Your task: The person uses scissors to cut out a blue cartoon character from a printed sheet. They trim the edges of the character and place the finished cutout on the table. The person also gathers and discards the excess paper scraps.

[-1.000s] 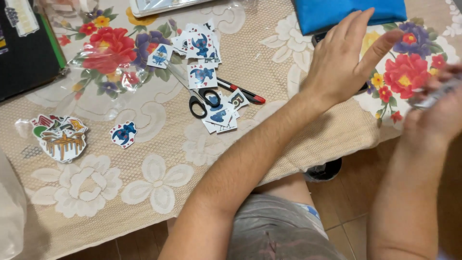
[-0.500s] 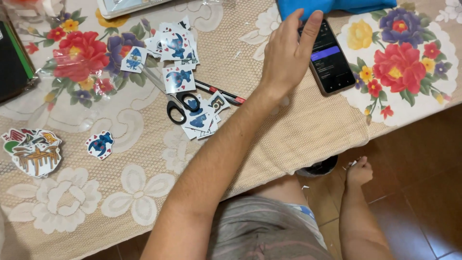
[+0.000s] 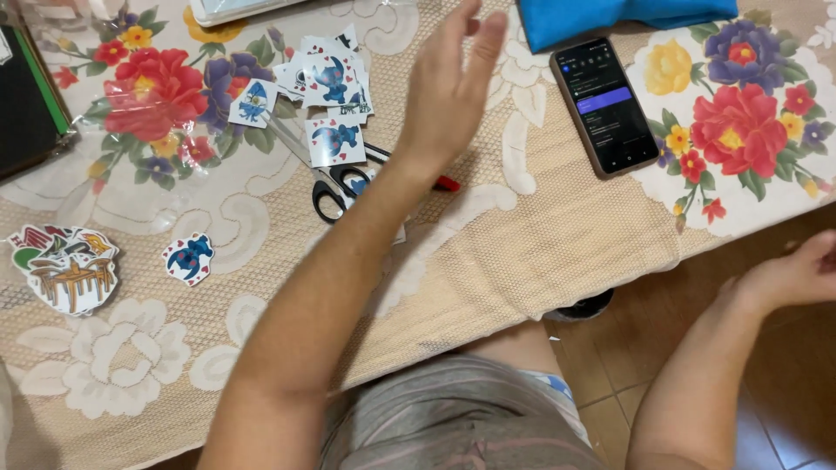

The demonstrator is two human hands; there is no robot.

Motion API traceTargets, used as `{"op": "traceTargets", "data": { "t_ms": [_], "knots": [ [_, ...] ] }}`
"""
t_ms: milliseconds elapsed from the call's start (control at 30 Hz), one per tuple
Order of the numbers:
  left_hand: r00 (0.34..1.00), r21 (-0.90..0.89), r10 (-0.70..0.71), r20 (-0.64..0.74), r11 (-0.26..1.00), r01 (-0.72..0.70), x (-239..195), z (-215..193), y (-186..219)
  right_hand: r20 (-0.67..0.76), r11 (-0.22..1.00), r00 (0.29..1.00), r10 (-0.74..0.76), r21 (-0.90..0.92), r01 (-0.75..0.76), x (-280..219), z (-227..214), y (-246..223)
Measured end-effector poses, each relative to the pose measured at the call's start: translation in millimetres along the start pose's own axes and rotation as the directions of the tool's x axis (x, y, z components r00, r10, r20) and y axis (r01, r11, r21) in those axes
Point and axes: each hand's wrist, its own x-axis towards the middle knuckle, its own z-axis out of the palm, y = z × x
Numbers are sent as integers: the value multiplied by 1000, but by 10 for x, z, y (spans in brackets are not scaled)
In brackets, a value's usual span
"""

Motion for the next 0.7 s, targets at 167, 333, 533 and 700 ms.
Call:
{"op": "traceTargets", "data": {
  "t_ms": [167, 333, 533, 700],
  "knots": [
    [989, 131, 97, -109, 988, -82, -225, -909, -48, 556, 958, 785, -275, 224, 178, -991, 1138, -1913],
    [955, 477, 270, -125, 860, -181, -713, -1598, -127, 945, 889, -269, -184, 277, 365, -2337, 1905, -2898],
    [962, 629, 258, -93, 764, -144, -1175, -1952, -538, 872, 649, -487, 56, 339, 681, -3239, 2194, -2784],
    [976, 629, 178, -129, 775, -58, -1265, -1998, -670, 953, 614, -249, -173, 302, 729, -3080, 2338, -2336]
  ]
}}
